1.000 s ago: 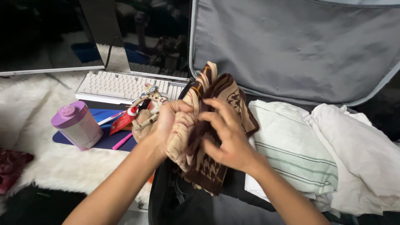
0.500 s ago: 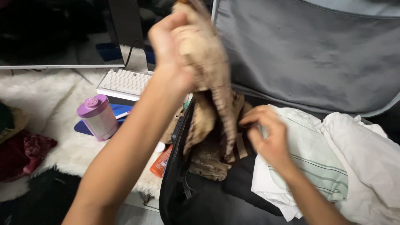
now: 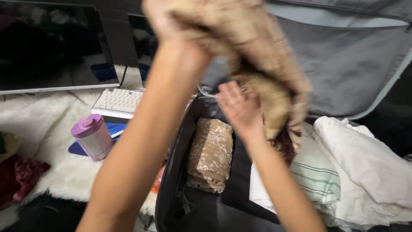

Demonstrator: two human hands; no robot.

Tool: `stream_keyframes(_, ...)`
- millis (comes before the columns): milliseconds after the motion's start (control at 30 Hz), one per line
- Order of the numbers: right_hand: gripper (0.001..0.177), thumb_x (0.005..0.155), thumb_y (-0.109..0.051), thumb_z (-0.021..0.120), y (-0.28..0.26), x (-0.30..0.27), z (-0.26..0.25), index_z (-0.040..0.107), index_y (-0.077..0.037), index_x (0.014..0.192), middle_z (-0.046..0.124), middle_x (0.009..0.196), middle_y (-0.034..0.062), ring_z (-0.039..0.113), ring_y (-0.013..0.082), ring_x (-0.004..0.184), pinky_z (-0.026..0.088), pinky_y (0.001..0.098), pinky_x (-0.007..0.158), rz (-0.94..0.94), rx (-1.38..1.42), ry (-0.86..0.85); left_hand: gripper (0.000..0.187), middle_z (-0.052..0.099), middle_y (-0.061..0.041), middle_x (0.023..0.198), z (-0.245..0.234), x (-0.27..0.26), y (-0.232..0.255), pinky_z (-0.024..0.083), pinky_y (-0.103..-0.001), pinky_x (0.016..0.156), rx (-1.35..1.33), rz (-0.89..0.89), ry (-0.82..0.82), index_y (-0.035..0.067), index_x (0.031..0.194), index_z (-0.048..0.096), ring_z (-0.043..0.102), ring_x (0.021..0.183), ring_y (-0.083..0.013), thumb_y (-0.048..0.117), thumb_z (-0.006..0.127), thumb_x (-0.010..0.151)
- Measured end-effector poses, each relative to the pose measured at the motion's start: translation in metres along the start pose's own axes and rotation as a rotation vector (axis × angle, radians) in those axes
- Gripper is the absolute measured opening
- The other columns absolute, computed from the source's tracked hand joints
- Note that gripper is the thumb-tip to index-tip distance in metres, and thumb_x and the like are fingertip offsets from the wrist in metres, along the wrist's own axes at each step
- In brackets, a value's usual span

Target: The person packs a suitcase by picking up a vest, towels, and various articles of clothing from a nearby stack and placing them into the suitcase, followed by adding several toiletries and small personal items.

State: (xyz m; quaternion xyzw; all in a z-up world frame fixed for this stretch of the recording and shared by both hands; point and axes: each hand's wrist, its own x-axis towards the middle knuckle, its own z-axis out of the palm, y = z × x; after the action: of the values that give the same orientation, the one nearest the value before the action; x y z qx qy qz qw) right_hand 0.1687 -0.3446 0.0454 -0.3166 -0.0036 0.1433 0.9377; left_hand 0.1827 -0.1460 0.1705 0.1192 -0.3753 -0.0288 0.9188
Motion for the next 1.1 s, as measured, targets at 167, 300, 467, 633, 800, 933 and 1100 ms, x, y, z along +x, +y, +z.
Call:
stream_keyframes(167, 0.061, 0.099, -0.04, 0.049, -0.081, -0.012, -0.028, 0.041, -0.007, 0.15, 0.05, 0.147, 0.0189, 0.049, 0.0346, 0.135, 0.039, 0.052, 0.114, -0.231, -0.095, -0.024, 0.044, 0.069, -0.021, 0.117, -0.044, -0.055, -0.002, 0.055, -0.04, 0.101, 0.044, -0.015, -0.048, -0.006, 0.118, 0.063, 0.067, 0.111, -0.032, 0.026, 0.034, 0.106)
stream_keyframes(300, 0.062, 0.098, -0.04, 0.05, -0.13, -0.027, -0.062, 0.04, -0.009, 0.151, 0.047, 0.15, 0.0195, 0.046, 0.0352, 0.137, 0.037, 0.0534, 0.114, -0.442, -0.189, 0.007, 0.043, 0.068, -0.022, 0.123, -0.118, -0.071, -0.047, 0.051, -0.046, 0.109, -0.037, 0.005, 0.196, -0.006, 0.124, 0.062, 0.066, 0.115, -0.0358, 0.023, 0.037, 0.102)
stream_keyframes(467, 0.064, 0.096, -0.039, 0.052, -0.149, -0.057, -0.12, 0.039, -0.01, 0.152, 0.044, 0.152, 0.0202, 0.042, 0.0359, 0.139, 0.034, 0.0552, 0.115, -0.624, -0.297, 0.151, 0.042, 0.068, -0.021, 0.121, -0.226, -0.081, -0.081, 0.051, -0.049, 0.108, -0.137, -0.135, 0.228, -0.003, 0.123, 0.062, 0.066, 0.112, -0.0375, 0.025, 0.042, 0.099)
stream_keyframes(633, 0.066, 0.095, -0.039, 0.054, -0.145, -0.059, -0.148, 0.039, -0.012, 0.153, 0.04, 0.155, 0.0209, 0.038, 0.0367, 0.142, 0.031, 0.0569, 0.115, -0.733, -0.427, 0.244, 0.045, 0.068, -0.022, 0.127, -0.247, -0.114, -0.112, 0.049, -0.053, 0.109, -0.19, -0.195, 0.352, -0.002, 0.131, 0.061, 0.065, 0.117, -0.0389, 0.022, 0.045, 0.096)
stream_keyframes(800, 0.068, 0.094, -0.038, 0.056, -0.151, -0.062, -0.157, 0.038, -0.014, 0.154, 0.037, 0.158, 0.0217, 0.035, 0.0374, 0.144, 0.028, 0.0587, 0.116, -0.799, -0.585, 0.3, 0.049, 0.068, -0.023, 0.128, -0.216, -0.105, -0.117, 0.048, -0.053, 0.11, -0.168, -0.21, 0.389, -0.004, 0.132, 0.062, 0.065, 0.118, -0.04, 0.022, 0.05, 0.092)
stream_keyframes(933, 0.069, 0.092, -0.038, 0.057, -0.156, -0.047, -0.156, 0.038, -0.015, 0.155, 0.034, 0.16, 0.0223, 0.032, 0.038, 0.146, 0.026, 0.0601, 0.116, -0.861, -0.905, 0.323, 0.051, 0.068, -0.024, 0.129, -0.197, -0.111, -0.114, 0.048, -0.053, 0.112, -0.17, -0.242, 0.302, -0.005, 0.133, 0.062, 0.064, 0.119, -0.0402, 0.021, 0.056, 0.089)
stream_keyframes(1100, 0.072, 0.091, -0.037, 0.059, -0.104, 0.024, -0.148, 0.037, -0.017, 0.156, 0.031, 0.162, 0.023, 0.028, 0.0387, 0.148, 0.023, 0.0618, 0.117, -0.771, -2.008, 0.464, 0.051, 0.068, -0.024, 0.129, -0.194, -0.109, -0.116, 0.048, -0.051, 0.111, -0.186, -0.241, 0.349, -0.005, 0.131, 0.061, 0.065, 0.117, -0.0405, 0.019, 0.057, 0.086)
